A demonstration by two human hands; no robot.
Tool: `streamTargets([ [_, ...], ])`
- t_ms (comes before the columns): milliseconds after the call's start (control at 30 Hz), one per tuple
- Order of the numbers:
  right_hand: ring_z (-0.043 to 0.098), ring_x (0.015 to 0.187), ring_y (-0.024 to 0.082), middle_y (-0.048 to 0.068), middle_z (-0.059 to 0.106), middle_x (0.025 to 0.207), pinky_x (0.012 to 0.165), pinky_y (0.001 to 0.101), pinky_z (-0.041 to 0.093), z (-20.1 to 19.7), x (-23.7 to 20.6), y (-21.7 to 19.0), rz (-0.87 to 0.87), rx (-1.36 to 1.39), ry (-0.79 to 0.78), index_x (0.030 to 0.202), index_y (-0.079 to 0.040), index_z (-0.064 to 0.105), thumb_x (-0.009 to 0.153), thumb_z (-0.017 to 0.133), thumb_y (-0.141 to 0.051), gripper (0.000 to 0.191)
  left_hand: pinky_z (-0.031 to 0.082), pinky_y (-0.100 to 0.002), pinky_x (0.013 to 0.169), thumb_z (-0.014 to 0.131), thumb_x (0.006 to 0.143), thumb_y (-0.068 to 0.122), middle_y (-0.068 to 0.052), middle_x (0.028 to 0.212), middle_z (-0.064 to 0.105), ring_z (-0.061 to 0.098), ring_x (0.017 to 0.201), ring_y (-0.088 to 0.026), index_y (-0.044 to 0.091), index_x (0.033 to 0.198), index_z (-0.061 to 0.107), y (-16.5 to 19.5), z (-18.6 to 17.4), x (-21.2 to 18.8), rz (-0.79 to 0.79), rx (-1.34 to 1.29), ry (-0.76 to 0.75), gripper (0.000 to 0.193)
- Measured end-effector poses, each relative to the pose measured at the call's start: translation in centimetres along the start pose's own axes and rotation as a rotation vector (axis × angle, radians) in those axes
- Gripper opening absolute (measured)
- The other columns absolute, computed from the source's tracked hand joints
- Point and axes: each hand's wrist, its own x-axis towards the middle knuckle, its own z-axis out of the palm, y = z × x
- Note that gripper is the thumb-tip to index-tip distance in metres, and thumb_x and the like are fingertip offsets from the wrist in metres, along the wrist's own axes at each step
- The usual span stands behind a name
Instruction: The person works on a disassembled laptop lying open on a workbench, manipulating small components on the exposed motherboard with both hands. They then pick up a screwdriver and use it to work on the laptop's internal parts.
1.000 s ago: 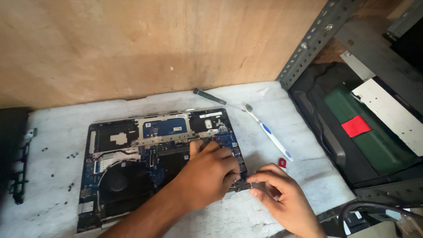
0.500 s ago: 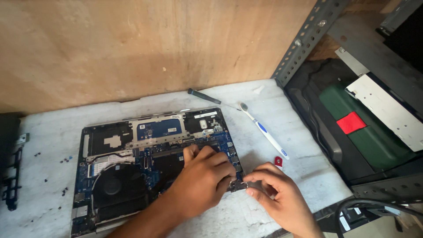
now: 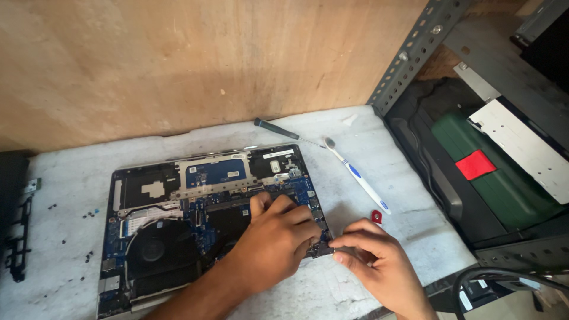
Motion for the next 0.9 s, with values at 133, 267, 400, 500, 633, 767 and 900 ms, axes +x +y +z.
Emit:
streamTargets([
  [133,0.049,0.064,0.01,-0.002,0.063,0.095,0.056,0.0246,0.044,0.0,0.1,-0.6,0.054,-0.028,-0.032,0.102,-0.008,0.078,0.082,0.08,-0.011,0.02,0.029,-0.047,0.088,0.073,0.081,0.01,0.003,0.087,0.065,0.053,0.091,-0.022,0.015,0.086,0.074,0.0,-0.2,-0.1,-0.001,-0.024,-0.009,0.008],
  [267,0.058,0.073,0.011,-0.001,0.065,0.097,0.06,0.0249,0.049,0.0,0.1,-1.2,-0.022,-0.084,-0.067,0.104,-0.009,0.075,0.087,0.076,-0.01,0.018,0.029,-0.047,0.088,0.074,0.082,0.011,0.002,0.086,0.064,0.053,0.09,-0.022,0.015,0.085,0.074,0.0,-0.2,0.0,0.0,-0.022,-0.012,0.006],
  [400,0.057,0.073,0.013,0.0,0.063,0.097,0.06,0.0255,0.049,0.1,0.1,-1.7,-0.004,-0.106,-0.08,0.105,-0.009,0.072,0.087,0.074,-0.009,0.018,0.029,-0.047,0.087,0.073,0.081,0.009,0.002,0.085,0.064,0.053,0.09,-0.022,0.015,0.085,0.073,0.0,-0.2,0.0,-0.012,-0.02,-0.027,0.007],
  [500,0.055,0.074,0.014,0.001,0.062,0.098,0.061,0.0253,0.049,0.1,0.2,-1.8,-0.019,-0.081,-0.099,0.106,-0.008,0.07,0.088,0.072,-0.008,0.018,0.029,-0.048,0.088,0.073,0.081,0.01,0.002,0.085,0.063,0.053,0.09,-0.022,0.015,0.084,0.072,0.0,-0.2,0.0,-0.004,-0.016,-0.011,0.006],
  [633,0.051,0.073,0.015,0.002,0.06,0.097,0.059,0.0268,0.046,0.0,0.3,-1.8,0.032,-0.084,-0.143,0.107,-0.007,0.069,0.089,0.071,-0.007,0.018,0.029,-0.05,0.087,0.074,0.077,0.012,0.0,0.083,0.061,0.053,0.09,-0.023,0.015,0.08,0.071,0.0,-0.1,0.0,0.005,0.007,0.001,0.005],
  [767,0.057,0.076,0.016,0.002,0.062,0.098,0.065,0.0274,0.05,-0.1,0.2,-1.6,-0.066,-0.127,-0.12,0.106,-0.006,0.069,0.088,0.071,-0.006,0.019,0.03,-0.049,0.086,0.074,0.077,0.012,0.001,0.083,0.061,0.053,0.089,-0.024,0.015,0.079,0.071,0.2,0.0,0.0,-0.049,0.009,-0.029,0.005],
  [900,0.061,0.081,0.018,0.005,0.062,0.098,0.07,0.0282,0.052,0.0,0.4,-1.4,-0.207,-0.142,-0.088,0.107,-0.004,0.072,0.087,0.072,-0.006,0.02,0.03,-0.049,0.088,0.073,0.077,0.01,0.001,0.087,0.061,0.053,0.092,-0.024,0.016,0.084,0.073,0.2,-0.2,0.0,-0.053,-0.021,0.0,0.009],
])
